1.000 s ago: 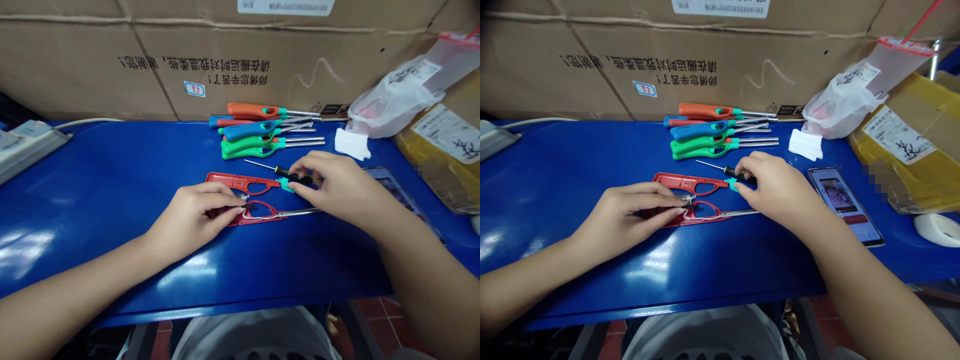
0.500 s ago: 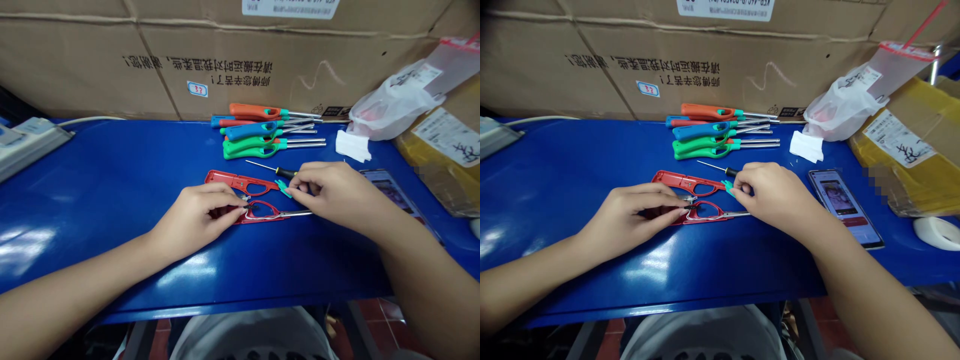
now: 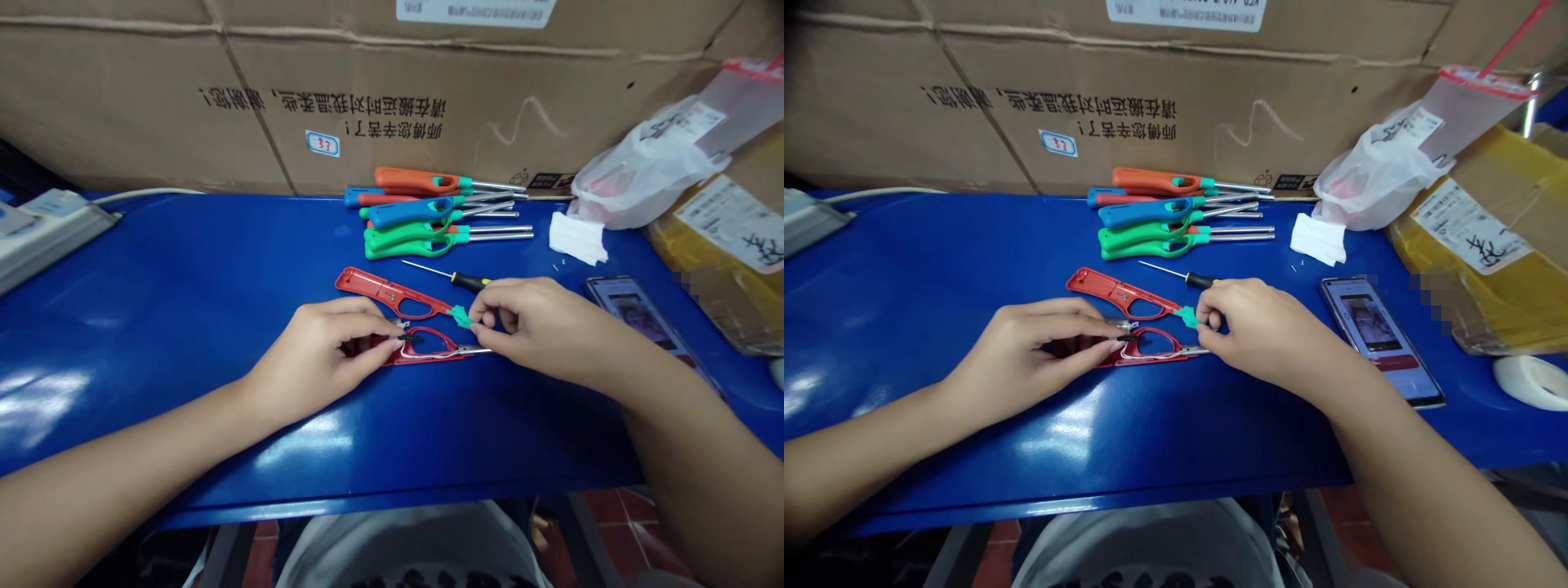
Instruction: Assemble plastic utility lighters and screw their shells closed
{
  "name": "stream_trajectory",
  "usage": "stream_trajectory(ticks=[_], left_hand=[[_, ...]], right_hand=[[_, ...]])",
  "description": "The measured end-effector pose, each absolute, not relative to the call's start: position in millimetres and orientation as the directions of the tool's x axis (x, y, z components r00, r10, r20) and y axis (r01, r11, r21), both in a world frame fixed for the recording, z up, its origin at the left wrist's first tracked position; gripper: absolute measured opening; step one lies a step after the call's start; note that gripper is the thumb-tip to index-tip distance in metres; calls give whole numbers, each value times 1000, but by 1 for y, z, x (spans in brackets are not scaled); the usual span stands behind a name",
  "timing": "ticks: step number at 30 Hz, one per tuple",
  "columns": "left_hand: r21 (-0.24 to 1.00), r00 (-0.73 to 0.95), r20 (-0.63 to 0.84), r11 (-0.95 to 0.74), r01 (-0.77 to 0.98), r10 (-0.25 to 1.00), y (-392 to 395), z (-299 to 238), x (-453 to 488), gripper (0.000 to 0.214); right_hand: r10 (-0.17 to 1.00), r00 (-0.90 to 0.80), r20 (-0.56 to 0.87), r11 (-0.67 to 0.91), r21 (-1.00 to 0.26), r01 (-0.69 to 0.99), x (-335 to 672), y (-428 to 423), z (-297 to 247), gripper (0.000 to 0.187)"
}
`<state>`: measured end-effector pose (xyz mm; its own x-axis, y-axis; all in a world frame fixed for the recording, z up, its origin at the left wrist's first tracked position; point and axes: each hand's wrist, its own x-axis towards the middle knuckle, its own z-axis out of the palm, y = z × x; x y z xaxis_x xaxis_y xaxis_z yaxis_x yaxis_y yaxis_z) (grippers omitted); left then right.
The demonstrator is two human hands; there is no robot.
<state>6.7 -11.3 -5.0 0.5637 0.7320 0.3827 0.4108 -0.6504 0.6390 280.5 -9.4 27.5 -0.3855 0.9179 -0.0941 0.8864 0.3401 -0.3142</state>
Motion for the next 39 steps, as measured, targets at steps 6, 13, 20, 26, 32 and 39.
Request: stream_trajectory(ticks=[6, 13, 20, 26, 32, 39], left_hand=[[646, 559, 398, -655, 392, 727, -12, -4, 8, 12], [621, 563, 427, -682, 386, 708, -11, -5, 7, 9], [644, 564, 413, -667, 374, 715, -12, -7, 8, 11], [690, 543, 385, -623, 367, 746, -12, -8, 8, 12], [683, 567, 406, -650, 333, 717, -12, -9, 8, 15], [657, 641, 360, -672, 341, 677, -13, -9, 8, 21]], right_hand=[[839, -539, 78, 528, -361, 769, 278, -16, 31, 9], [691, -722, 35, 711, -206, 672, 268, -23, 27, 17], [617, -783, 71, 784, -137, 605, 267, -23, 24, 18], [575, -811, 108, 818, -56, 572, 267, -24, 22, 17], [575, -811, 105, 817, -37, 575, 266, -24, 22, 16], [589, -801, 108, 808, -60, 586, 268, -23, 24, 20]])
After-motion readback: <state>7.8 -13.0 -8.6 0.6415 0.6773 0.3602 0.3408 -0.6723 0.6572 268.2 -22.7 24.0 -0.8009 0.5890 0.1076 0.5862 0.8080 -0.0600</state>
